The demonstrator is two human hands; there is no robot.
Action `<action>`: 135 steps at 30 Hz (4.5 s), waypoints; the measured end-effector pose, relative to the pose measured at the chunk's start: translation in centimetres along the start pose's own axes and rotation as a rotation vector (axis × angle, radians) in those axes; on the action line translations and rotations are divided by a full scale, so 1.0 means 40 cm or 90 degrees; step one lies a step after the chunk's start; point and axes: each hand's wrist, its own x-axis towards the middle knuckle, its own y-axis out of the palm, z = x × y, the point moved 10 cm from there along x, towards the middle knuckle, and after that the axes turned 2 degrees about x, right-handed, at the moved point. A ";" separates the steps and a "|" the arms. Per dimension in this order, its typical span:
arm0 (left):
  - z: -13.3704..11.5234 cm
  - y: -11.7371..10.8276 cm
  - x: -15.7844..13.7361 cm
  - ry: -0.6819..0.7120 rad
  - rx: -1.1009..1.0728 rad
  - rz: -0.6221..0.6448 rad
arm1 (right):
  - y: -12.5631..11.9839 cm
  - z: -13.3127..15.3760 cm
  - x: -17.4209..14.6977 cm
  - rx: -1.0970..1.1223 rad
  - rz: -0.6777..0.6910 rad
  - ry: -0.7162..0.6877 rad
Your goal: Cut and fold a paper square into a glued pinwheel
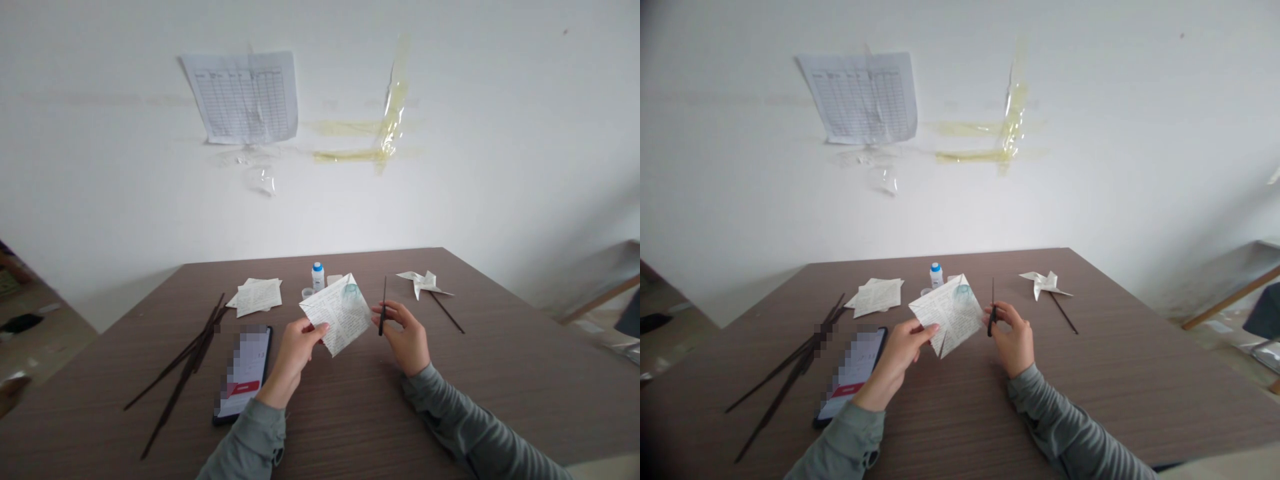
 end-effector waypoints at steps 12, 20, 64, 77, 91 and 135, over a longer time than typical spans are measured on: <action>-0.002 -0.001 -0.001 -0.004 -0.010 0.009 | 0.042 -0.009 -0.010 0.099 0.082 0.122; 0.026 0.021 -0.005 -0.061 0.025 0.079 | 0.045 -0.005 -0.007 0.158 0.067 0.149; 0.035 0.057 -0.012 -0.038 -0.071 0.044 | 0.072 -0.010 -0.046 0.170 0.045 0.139; 0.053 0.062 -0.002 -0.028 -0.082 0.052 | 0.074 -0.005 -0.047 0.114 0.067 0.110; 0.033 0.005 0.005 0.054 -0.094 -0.024 | 0.096 -0.039 -0.072 0.158 0.124 0.169; 0.033 -0.042 0.017 0.048 -0.183 -0.126 | 0.213 -0.009 -0.191 0.121 0.557 0.211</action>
